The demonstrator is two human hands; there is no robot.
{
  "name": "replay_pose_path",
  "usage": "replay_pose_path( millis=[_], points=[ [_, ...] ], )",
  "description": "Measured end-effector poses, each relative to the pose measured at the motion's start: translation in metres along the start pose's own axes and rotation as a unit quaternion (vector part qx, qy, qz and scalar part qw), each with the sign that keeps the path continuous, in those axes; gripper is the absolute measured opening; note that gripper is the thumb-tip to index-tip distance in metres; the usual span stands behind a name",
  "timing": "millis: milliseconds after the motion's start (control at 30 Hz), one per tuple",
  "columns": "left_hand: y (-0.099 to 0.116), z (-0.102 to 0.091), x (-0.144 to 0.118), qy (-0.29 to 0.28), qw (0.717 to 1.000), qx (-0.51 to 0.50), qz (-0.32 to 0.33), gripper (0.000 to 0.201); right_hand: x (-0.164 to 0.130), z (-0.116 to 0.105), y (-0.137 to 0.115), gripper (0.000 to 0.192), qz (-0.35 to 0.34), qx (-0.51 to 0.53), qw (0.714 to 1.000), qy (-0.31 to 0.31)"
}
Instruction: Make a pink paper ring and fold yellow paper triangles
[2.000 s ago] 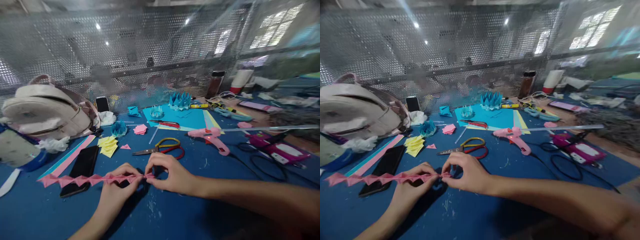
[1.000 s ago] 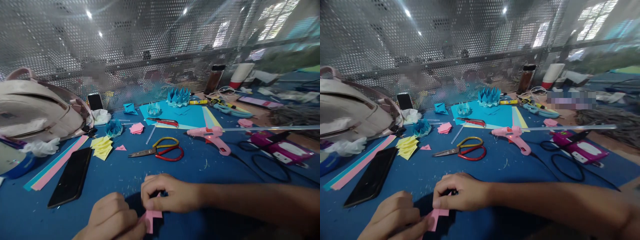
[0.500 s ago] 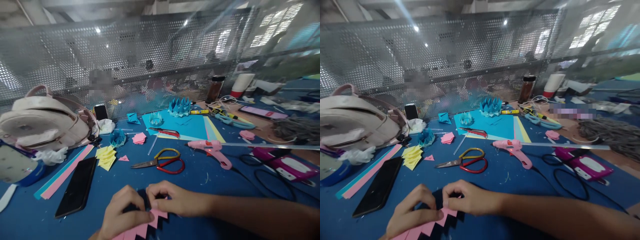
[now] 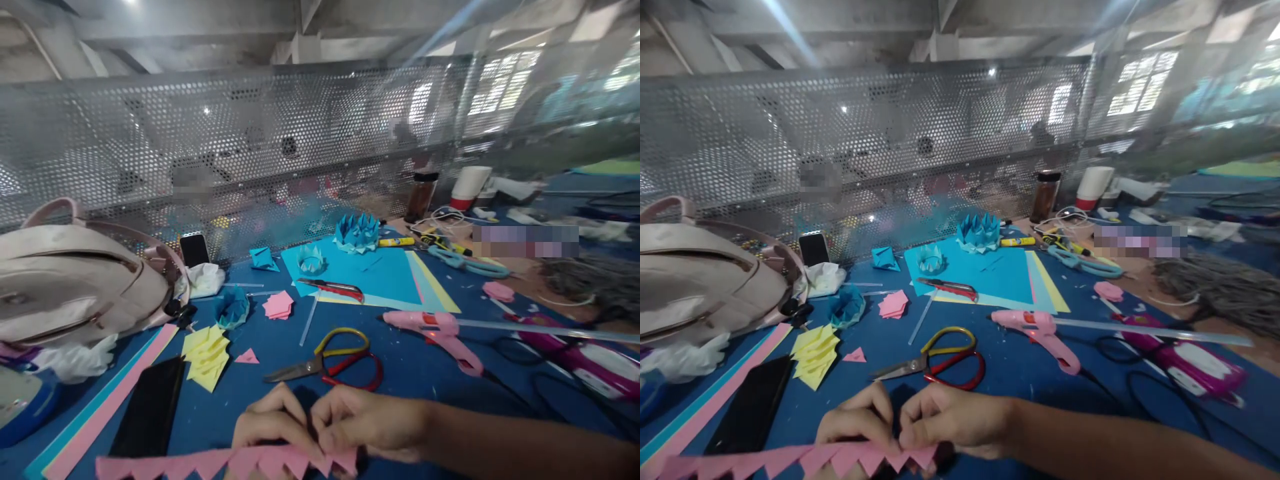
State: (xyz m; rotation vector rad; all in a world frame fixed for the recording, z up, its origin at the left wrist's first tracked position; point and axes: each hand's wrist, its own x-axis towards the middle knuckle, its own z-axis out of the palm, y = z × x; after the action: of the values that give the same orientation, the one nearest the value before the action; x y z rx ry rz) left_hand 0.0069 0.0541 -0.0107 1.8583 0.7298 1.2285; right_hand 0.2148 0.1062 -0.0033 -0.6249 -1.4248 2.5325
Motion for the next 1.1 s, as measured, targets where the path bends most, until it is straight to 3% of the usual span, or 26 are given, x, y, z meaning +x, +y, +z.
replay_pose_path(
  millis=[133, 267, 367, 1100],
  points=[
    [0.002, -0.001, 0.0, -0.002, 0.998, -0.041, -0.039, 0.047, 0.001, -0.003, 0.001, 0.045, 0.018, 0.017, 1.0, -0.003],
    [0.001, 0.003, 0.0, 0.041, 0.996, -0.052, -0.062, 0.02, 0.004, -0.006, 0.0, 0.042, 0.031, 0.047, 0.998, -0.017],
    [-0.004, 0.006, -0.001, 0.051, 0.995, -0.045, -0.07, 0.011, 0.005, -0.008, -0.001, 0.041, 0.031, 0.056, 0.997, -0.038],
    [-0.004, 0.008, 0.001, 0.059, 0.993, -0.062, -0.081, 0.019, 0.003, -0.007, -0.001, 0.04, 0.017, 0.079, 0.996, -0.048]
  ],
)
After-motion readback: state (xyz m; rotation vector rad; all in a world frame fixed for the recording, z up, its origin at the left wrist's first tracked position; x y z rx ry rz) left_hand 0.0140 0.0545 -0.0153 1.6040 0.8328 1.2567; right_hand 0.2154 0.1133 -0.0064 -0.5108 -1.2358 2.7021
